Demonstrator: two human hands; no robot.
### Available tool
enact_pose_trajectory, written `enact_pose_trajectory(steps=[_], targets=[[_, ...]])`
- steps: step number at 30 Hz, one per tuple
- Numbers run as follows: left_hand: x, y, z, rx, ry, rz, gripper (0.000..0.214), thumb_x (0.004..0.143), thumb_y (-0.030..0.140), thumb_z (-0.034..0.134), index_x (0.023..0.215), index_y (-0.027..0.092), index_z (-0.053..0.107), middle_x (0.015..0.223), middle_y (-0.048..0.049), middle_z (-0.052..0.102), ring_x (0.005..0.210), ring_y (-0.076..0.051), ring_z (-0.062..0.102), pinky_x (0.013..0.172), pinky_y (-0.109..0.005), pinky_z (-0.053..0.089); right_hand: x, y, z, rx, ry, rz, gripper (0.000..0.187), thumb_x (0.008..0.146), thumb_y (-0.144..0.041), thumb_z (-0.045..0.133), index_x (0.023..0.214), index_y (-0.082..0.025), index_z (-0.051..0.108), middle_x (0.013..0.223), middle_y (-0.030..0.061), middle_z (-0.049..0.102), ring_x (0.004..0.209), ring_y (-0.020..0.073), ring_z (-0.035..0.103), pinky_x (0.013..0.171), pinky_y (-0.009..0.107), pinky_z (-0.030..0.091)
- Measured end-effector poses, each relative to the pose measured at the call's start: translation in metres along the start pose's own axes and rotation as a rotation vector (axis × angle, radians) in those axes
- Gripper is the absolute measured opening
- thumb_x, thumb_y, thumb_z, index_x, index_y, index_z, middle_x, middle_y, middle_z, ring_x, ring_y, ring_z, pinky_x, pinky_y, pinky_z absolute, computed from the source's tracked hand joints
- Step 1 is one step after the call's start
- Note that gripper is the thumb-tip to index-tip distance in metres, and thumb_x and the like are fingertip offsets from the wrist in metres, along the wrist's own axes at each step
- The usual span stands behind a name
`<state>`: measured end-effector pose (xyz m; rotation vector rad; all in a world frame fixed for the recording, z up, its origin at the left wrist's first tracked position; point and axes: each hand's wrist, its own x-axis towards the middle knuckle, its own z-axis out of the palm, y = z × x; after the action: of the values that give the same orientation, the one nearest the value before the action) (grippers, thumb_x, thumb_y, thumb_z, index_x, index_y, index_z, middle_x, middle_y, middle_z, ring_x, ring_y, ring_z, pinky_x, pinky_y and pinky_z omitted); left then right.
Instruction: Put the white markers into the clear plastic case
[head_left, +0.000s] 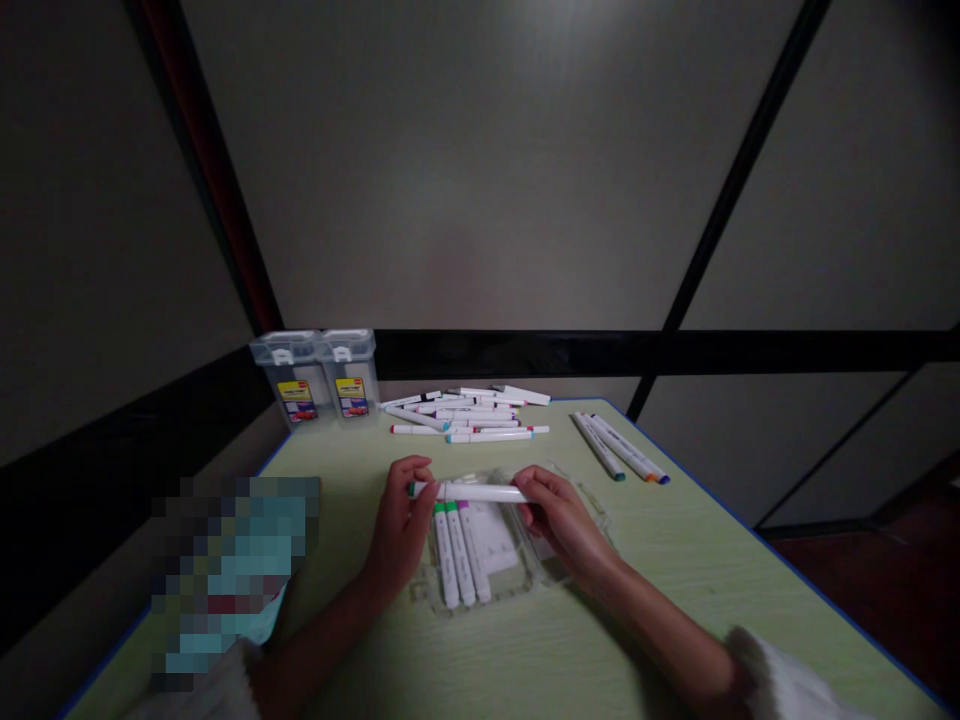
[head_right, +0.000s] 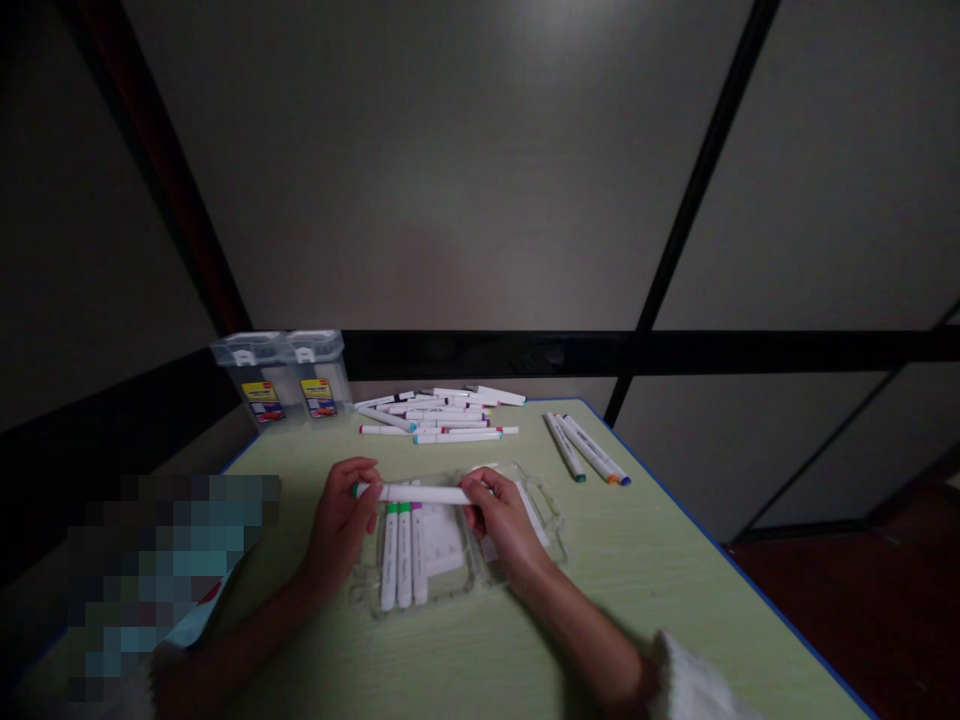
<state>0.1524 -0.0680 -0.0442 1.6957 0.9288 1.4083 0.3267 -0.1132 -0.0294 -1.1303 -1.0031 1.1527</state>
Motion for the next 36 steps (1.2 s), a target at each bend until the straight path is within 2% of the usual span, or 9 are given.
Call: enact_pose_trajectory(steps=[5, 12, 22, 29, 36], targets=[[0.0008, 0.0018, 0.0002, 0.022, -0.015, -0.025, 0.016, 0.079, 0.027, 0.043, 0.093, 0.019, 0.043, 0.071, 0.0041, 0.045, 0.051, -0.007, 0.047, 0.042, -0.017, 0.034, 0.0005, 0.0007, -0.0011, -0.019, -0.004, 0.0, 0.022, 0.071, -0.036, 0.053, 0.059, -0.018, 0.045, 0.04, -0.007, 0.039, 0.037, 0.0067, 0.029, 0.038, 0.02, 0.019], [0.0035, 0.0065, 0.002, 0.044, 0.026, -0.08, 0.014, 0.074, 0.03, 0.047, 0.081, 0.018, 0.044, 0.061, 0.0055, 0.049, 0.042, -0.007, 0.046, 0.04, -0.018, 0.033, -0.0013, -0.0012, 0.0003, -0.04, -0.001, 0.002, 0.024, 0.071, -0.039, 0.052, 0.061, -0.018, 0.046, 0.039, -0.0077, 0.038, 0.037, 0.0069, 0.028, 0.038, 0.02, 0.018], [0.0009, 0.0091, 0.0002, 0.106, -0.032, -0.125, 0.02, 0.074, 0.035, 0.047, 0.065, 0.017, 0.048, 0.035, 0.0103, 0.036, 0.028, -0.006, 0.035, 0.033, -0.017, 0.027, -0.0026, -0.0022, -0.0008, -0.059, 0.004, -0.016, 0.025, 0.072, -0.038, 0.052, 0.057, -0.018, 0.045, 0.04, -0.0068, 0.038, 0.038, 0.0076, 0.029, 0.04, 0.021, 0.02], [0.0012, 0.0056, -0.0023, 0.132, -0.066, -0.092, 0.031, 0.076, 0.037, 0.039, 0.056, 0.016, 0.051, 0.032, 0.0089, 0.032, 0.028, -0.006, 0.03, 0.033, -0.019, 0.023, -0.0043, -0.0044, 0.0016, -0.085, -0.012, -0.02, 0.028, 0.074, -0.036, 0.051, 0.054, -0.018, 0.044, 0.037, -0.0067, 0.038, 0.038, 0.0076, 0.029, 0.041, 0.022, 0.02], [0.0012, 0.0061, -0.0022, 0.186, -0.093, -0.09, 0.031, 0.077, 0.038, 0.04, 0.057, 0.016, 0.05, 0.036, 0.0077, 0.035, 0.033, -0.008, 0.036, 0.038, -0.019, 0.028, -0.0028, -0.0046, 0.0007, -0.097, 0.004, -0.018, 0.026, 0.073, -0.034, 0.05, 0.054, -0.018, 0.044, 0.038, -0.0063, 0.038, 0.038, 0.0074, 0.029, 0.041, 0.022, 0.02]])
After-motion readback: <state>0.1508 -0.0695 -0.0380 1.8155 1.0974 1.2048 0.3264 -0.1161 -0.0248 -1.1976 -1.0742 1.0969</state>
